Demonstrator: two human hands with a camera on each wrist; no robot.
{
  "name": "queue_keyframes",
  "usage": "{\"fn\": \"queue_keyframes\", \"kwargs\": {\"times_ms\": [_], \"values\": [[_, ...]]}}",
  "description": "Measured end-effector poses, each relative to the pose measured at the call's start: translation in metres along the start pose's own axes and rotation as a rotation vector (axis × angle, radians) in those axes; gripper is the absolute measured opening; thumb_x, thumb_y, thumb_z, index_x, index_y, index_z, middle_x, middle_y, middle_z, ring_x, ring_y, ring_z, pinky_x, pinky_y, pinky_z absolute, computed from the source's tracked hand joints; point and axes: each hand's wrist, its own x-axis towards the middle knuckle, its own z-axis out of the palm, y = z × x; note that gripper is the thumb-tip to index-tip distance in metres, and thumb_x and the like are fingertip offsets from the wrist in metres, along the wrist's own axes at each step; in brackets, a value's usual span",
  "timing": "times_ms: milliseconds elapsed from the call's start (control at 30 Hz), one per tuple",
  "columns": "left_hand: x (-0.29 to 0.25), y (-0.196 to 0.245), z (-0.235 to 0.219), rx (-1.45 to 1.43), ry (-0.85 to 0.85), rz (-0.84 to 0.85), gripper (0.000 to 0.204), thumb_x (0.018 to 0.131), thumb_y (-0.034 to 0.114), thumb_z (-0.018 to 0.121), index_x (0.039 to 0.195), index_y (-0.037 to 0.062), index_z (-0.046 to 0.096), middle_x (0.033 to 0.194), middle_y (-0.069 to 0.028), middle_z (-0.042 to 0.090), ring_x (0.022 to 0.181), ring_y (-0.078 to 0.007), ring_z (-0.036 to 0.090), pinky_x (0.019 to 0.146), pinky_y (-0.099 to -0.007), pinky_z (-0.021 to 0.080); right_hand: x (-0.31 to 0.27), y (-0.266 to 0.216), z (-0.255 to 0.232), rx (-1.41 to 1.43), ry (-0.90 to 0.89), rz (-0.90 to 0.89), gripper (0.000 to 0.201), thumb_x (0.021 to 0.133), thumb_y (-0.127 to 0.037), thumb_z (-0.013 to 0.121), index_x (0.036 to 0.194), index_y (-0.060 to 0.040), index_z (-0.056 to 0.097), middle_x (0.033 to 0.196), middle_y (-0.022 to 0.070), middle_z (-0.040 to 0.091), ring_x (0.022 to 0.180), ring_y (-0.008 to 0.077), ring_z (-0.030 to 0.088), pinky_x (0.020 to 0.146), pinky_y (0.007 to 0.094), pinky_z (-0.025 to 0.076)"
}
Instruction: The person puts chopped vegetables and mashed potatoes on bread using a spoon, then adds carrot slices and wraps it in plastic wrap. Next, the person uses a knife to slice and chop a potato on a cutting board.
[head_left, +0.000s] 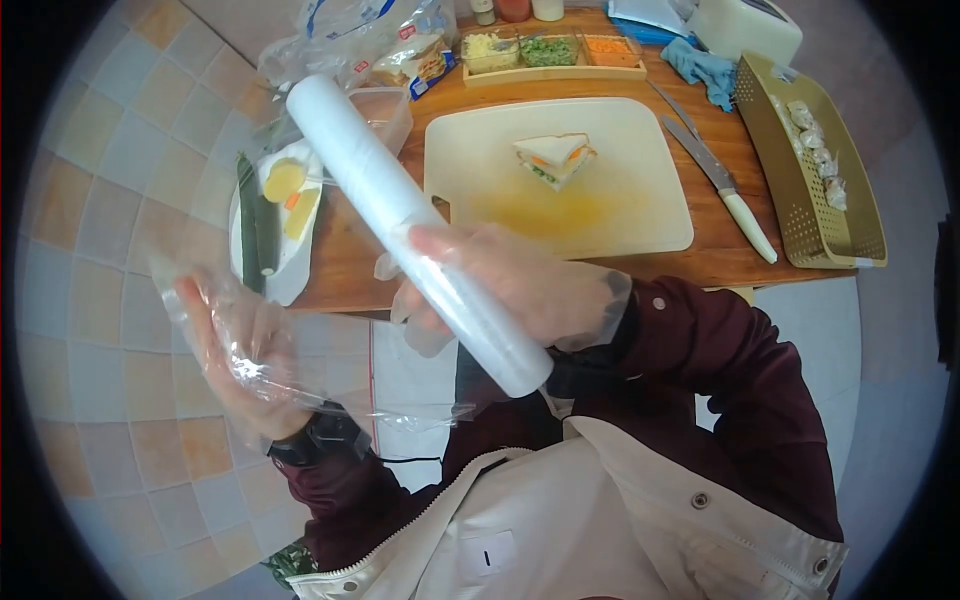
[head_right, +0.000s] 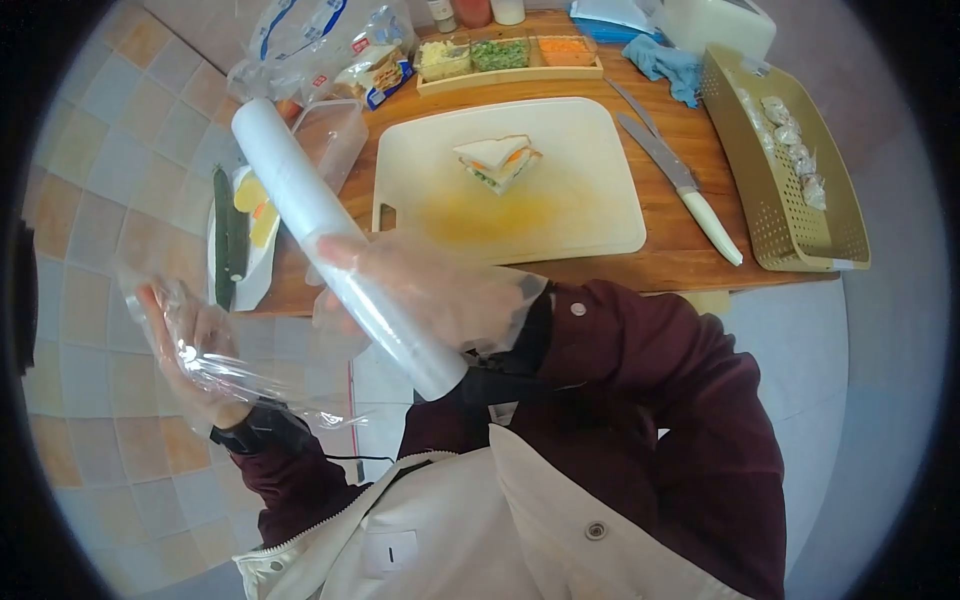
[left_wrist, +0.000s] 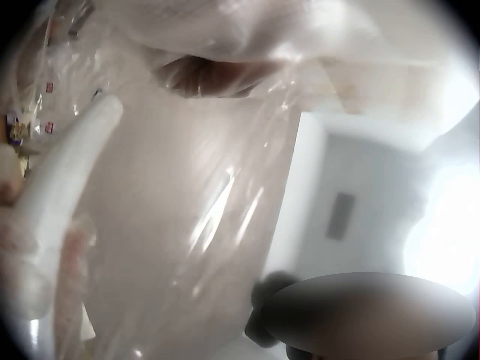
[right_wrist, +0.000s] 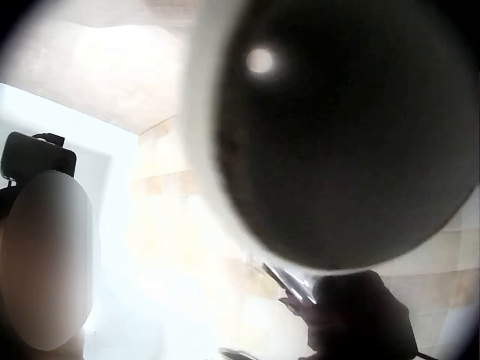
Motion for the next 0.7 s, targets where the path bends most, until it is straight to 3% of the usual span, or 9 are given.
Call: {"fn": "queue_keyframes", "kwargs": {"times_ms": [133,167,233,267,367,467,567,667,700], "values": [[-0.026,0.004,-0.054,-0.098,-0.335,-0.161,0.045,0.116,0.036,0.043,0.138,0.0024,0.061,0.078,-0.0029,0.058,0.06,-0.0102,0.049,0.056,-0.0232,0.041,-0.011,-0.012,-0.007,-0.01,-0.144,-0.104,0.066,0.107,-0.06,0.053,0.132,-0.0001,0.061,0.098,0.0059,0.066,0.087,0.0137,0.066,0.076,0.03,0.056],[-0.041,-0.006,-0.047,0.239,0.123,0.062,0.048,0.113,0.034,0.049,0.148,0.0003,0.054,0.091,-0.0055,0.062,0.071,-0.0114,0.055,0.065,-0.0233,0.045,-0.01,-0.012,-0.007,0.072,-0.207,-0.13,0.069,0.106,-0.06,0.056,0.134,0.002,0.06,0.104,0.0061,0.066,0.091,0.0136,0.066,0.077,0.0298,0.056],[-0.054,-0.023,-0.036,0.552,0.603,0.285,0.058,0.11,0.031,0.054,0.158,-0.0019,0.046,0.105,-0.008,0.066,0.083,-0.0125,0.061,0.074,-0.0233,0.049,-0.006,-0.011,-0.006,0.157,-0.226,-0.051,0.068,0.104,-0.058,0.06,0.139,0.0,0.057,0.11,0.0074,0.065,0.096,0.0151,0.067,0.082,0.0322,0.057],[-0.053,-0.029,-0.031,0.604,0.672,0.416,0.054,0.112,0.033,0.051,0.155,-0.0004,0.047,0.09,-0.0058,0.058,0.072,-0.0117,0.053,0.063,-0.0242,0.044,-0.005,-0.017,-0.002,0.033,-0.199,-0.023,0.063,0.103,-0.053,0.066,0.139,-0.0012,0.057,0.111,0.0086,0.064,0.098,0.0151,0.066,0.084,0.0327,0.057],[-0.065,-0.013,-0.09,1.209,0.089,0.763,0.053,0.113,0.036,0.05,0.154,0.0013,0.047,0.086,-0.0065,0.056,0.062,-0.0105,0.045,0.054,-0.0246,0.039,0.01,-0.031,0.004,-0.286,-0.155,0.124,0.061,0.101,-0.045,0.068,0.141,-0.0004,0.053,0.112,0.01,0.064,0.101,0.017,0.066,0.088,0.0343,0.056],[-0.068,-0.001,-0.078,0.167,-0.202,0.136,0.049,0.114,0.032,0.049,0.152,0.0011,0.049,0.094,-0.0058,0.059,0.063,-0.0106,0.046,0.054,-0.0249,0.04,0.053,-0.013,-0.032,-0.614,-0.318,0.066,0.061,0.101,-0.039,0.063,0.143,0.0026,0.05,0.113,0.0107,0.065,0.103,0.0188,0.067,0.09,0.0358,0.056],[-0.044,-0.013,-0.037,0.249,0.291,0.235,0.039,0.117,0.038,0.041,0.128,0.0059,0.06,0.072,0.0005,0.051,0.046,-0.006,0.034,0.042,-0.0246,0.027,0.072,-0.014,-0.033,-1.061,-0.534,-0.221,0.056,0.102,-0.037,0.057,0.139,0.0046,0.054,0.119,0.0123,0.067,0.104,0.0172,0.068,0.092,0.0355,0.056],[-0.025,-0.004,-0.017,-0.259,-0.23,0.094,0.035,0.118,0.027,0.039,0.136,-0.0001,0.054,0.078,-0.0008,0.053,0.05,-0.0061,0.038,0.048,-0.0244,0.031,0.076,-0.014,-0.013,-0.921,-0.558,-0.048,0.056,0.105,-0.04,0.054,0.138,0.0048,0.057,0.119,0.0118,0.068,0.102,0.018,0.068,0.092,0.0355,0.056],[-0.022,0.0,-0.003,-0.222,-0.193,0.092,0.033,0.119,0.027,0.038,0.129,0.0001,0.054,0.078,-0.0014,0.053,0.048,-0.0051,0.037,0.047,-0.0236,0.031,0.073,-0.017,-0.002,-0.661,-0.414,0.192,0.044,0.104,-0.031,0.057,0.132,0.0011,0.062,0.12,0.0157,0.069,0.108,0.027,0.068,0.093,0.0383,0.055]]}}
